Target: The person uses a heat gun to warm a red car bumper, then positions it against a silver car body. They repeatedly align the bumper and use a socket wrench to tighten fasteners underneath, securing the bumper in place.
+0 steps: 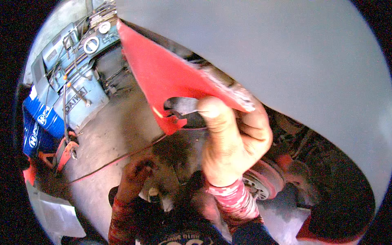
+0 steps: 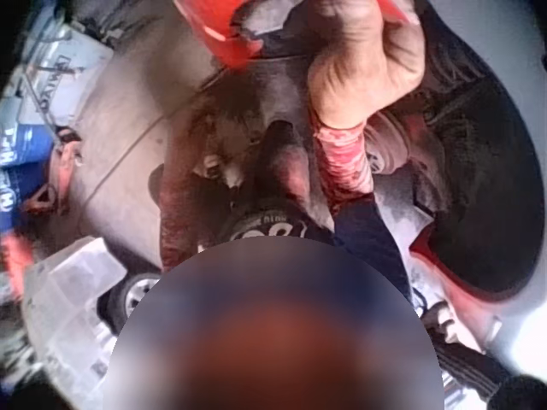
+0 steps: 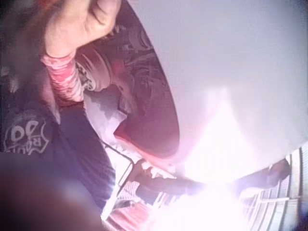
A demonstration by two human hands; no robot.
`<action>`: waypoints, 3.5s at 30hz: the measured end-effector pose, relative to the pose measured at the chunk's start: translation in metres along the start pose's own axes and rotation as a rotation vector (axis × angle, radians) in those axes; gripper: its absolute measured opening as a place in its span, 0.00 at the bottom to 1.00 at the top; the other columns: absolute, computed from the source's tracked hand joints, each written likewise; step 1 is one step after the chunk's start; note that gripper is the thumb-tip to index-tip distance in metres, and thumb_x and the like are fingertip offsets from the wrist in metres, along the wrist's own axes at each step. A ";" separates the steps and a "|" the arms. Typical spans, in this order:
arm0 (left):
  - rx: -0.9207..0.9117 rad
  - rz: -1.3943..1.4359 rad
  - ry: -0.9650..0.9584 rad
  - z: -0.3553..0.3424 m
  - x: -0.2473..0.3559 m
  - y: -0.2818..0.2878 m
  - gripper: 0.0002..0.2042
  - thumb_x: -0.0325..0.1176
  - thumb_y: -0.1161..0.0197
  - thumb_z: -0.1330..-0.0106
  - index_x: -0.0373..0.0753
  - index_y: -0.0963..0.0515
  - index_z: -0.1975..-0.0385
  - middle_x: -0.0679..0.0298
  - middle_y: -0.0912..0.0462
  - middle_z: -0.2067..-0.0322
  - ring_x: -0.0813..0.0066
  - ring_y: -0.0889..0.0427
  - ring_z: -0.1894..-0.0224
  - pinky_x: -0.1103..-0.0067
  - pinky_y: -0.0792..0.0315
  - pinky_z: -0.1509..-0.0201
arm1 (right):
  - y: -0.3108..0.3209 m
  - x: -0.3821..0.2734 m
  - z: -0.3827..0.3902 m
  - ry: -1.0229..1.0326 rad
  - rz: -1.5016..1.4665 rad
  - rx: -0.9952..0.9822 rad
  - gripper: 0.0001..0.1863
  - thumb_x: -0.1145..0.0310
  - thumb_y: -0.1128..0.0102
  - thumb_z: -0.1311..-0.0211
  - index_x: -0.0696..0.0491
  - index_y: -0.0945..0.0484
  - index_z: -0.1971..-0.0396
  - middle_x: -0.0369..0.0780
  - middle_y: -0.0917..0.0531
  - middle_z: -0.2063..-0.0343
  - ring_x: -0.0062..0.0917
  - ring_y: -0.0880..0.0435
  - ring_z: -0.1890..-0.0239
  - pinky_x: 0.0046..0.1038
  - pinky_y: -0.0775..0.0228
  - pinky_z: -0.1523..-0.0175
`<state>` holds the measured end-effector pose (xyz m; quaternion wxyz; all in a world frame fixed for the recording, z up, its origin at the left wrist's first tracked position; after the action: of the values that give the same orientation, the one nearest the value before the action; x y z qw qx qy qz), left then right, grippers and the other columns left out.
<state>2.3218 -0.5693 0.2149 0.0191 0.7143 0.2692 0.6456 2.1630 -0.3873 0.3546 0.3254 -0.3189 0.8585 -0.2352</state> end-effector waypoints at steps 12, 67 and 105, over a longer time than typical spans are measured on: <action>-0.086 0.680 -0.490 -0.103 0.127 -0.071 0.11 0.26 0.41 0.30 0.29 0.26 0.52 0.64 0.20 0.62 0.83 0.20 0.63 0.84 0.23 0.58 | 0.022 -0.017 -0.014 -0.040 0.187 -0.297 0.15 0.67 0.38 0.35 0.59 0.21 0.53 0.45 0.15 0.60 0.29 0.17 0.60 0.34 0.23 0.55; -0.466 1.866 -0.003 -0.139 0.142 -0.083 0.29 0.67 0.42 0.41 0.48 0.28 0.52 0.74 0.33 0.74 0.74 0.30 0.67 0.73 0.33 0.58 | 0.016 -0.030 -0.018 -0.113 0.142 -0.172 0.22 0.71 0.26 0.50 0.58 0.24 0.55 0.39 0.18 0.68 0.23 0.22 0.71 0.26 0.28 0.64; -0.581 1.526 -0.131 -0.119 0.158 -0.105 0.11 0.34 0.36 0.33 0.34 0.21 0.57 0.68 0.21 0.69 0.82 0.26 0.69 0.82 0.29 0.64 | 0.059 -0.027 -0.009 0.132 0.814 0.015 0.08 0.72 0.32 0.41 0.55 0.21 0.64 0.39 0.17 0.61 0.22 0.21 0.61 0.30 0.28 0.51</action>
<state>2.1763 -0.4533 0.3392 -0.2256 0.7038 -0.4708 0.4818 2.1491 -0.3265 0.3360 0.3383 0.0651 0.9319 -0.1134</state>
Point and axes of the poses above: each hand's wrist, its own z-axis away from the middle knuckle, its own y-axis out of the back of the hand, x = y × z, the point moved 1 cm from there along -z, towards the middle knuckle
